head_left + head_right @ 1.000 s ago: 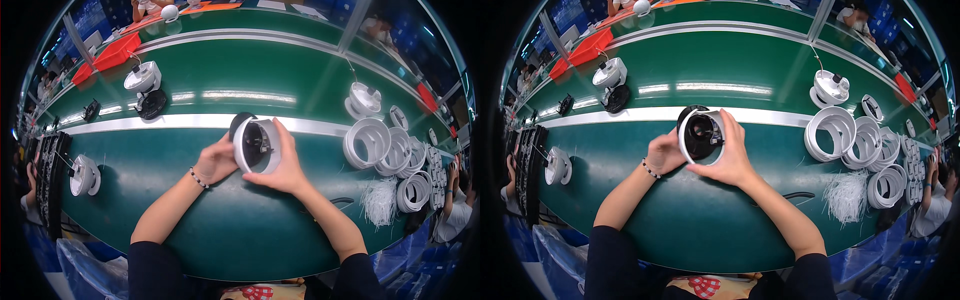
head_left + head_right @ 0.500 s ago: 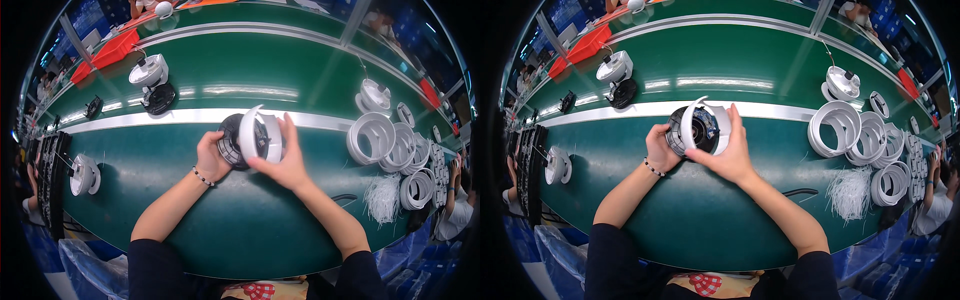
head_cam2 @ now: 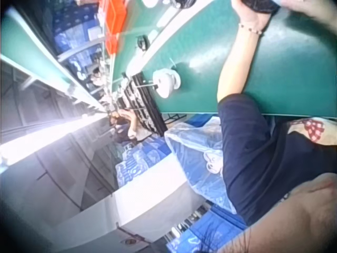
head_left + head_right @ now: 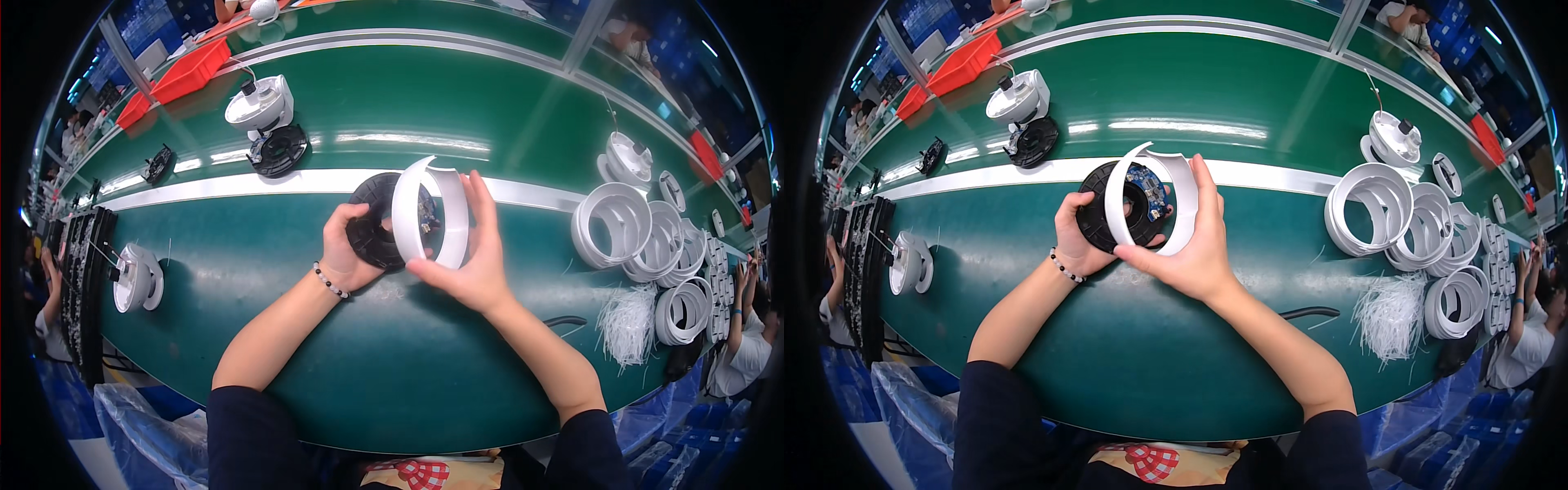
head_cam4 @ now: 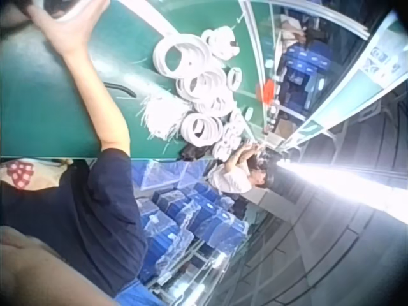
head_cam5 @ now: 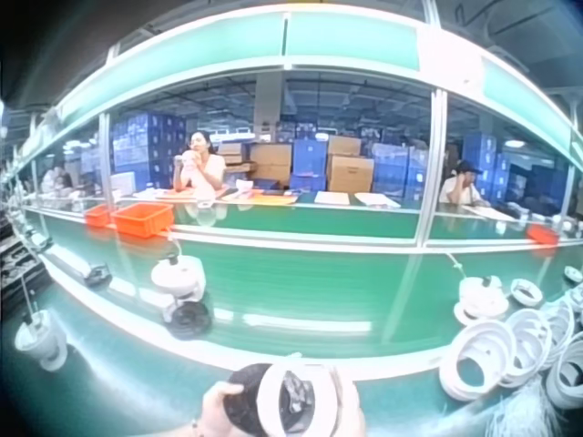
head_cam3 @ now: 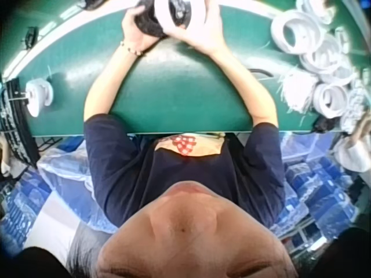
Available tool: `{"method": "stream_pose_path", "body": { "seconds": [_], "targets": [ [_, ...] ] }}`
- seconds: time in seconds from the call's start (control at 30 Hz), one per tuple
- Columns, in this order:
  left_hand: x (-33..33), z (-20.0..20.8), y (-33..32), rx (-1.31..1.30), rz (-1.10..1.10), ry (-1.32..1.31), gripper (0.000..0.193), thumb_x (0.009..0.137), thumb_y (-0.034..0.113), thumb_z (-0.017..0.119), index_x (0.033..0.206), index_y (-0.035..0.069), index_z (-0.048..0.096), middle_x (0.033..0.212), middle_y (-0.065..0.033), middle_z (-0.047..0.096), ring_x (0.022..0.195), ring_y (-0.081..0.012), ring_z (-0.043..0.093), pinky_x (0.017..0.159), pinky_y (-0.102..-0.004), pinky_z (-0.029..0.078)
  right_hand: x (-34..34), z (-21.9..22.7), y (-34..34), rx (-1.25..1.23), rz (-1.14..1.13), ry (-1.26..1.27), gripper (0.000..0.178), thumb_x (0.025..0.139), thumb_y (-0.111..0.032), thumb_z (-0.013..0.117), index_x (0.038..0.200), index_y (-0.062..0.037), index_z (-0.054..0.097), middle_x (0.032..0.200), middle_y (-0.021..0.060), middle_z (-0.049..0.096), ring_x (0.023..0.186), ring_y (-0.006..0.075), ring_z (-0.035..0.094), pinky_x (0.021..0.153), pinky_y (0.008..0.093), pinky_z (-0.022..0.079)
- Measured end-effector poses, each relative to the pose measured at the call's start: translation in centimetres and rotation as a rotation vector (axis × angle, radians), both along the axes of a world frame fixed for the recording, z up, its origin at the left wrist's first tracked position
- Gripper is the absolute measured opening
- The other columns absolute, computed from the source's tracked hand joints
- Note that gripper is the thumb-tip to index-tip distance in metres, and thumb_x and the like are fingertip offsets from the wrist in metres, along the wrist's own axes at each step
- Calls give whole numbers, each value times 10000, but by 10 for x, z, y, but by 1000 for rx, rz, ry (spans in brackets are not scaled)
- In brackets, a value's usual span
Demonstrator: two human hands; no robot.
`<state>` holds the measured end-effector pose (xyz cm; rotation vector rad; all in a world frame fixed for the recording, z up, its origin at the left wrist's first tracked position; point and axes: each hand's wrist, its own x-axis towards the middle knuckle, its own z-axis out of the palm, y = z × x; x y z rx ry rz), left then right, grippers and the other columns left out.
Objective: The recorder is assembling security camera housings and internal components on a production line.
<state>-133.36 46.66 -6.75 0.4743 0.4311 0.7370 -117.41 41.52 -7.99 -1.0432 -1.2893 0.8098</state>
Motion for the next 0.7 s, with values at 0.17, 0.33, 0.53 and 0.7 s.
{"method": "stream_pose_path", "body": {
  "seconds": [0.17, 0.33, 0.53, 0.7],
  "targets": [
    [2, -1, -5, 99, 20, 2, 742, 790, 649, 350, 1276, 88, 324, 1217, -129, 434, 1107, -272, 443, 910, -474, 389, -8, 7, -3, -61, 37, -154, 1141, 509, -336, 813, 1310, 56, 101, 1220, 240, 292, 1159, 344, 286, 966, 420, 283],
    [6, -1, -7, 123, 45, 51, 731, 801, 639, 342, 1254, 67, 346, 1142, -115, 479, 1076, -252, 466, 904, -427, 406, -7, 15, -6, 29, -27, -411, 1158, 496, -331, 827, 1338, 1, 106, 1259, 206, 277, 1176, 317, 339, 967, 398, 313],
    [6, -4, -8, 122, 22, 78, 782, 791, 689, 225, 1278, 88, 340, 1249, -117, 417, 1148, -255, 423, 966, -414, 369, -3, 22, -3, 218, 25, -501, 1167, 459, -353, 825, 1333, 17, 145, 1283, 211, 278, 1187, 350, 294, 978, 421, 278],
    [10, -1, -9, 118, 1, 42, 884, 723, 763, 221, 1282, 89, 339, 1251, -109, 415, 1149, -242, 423, 964, -406, 369, -5, 22, -2, 173, -7, -568, 1172, 459, -360, 823, 1325, 30, 138, 1288, 225, 266, 1187, 366, 272, 978, 435, 265]
  ]
}}
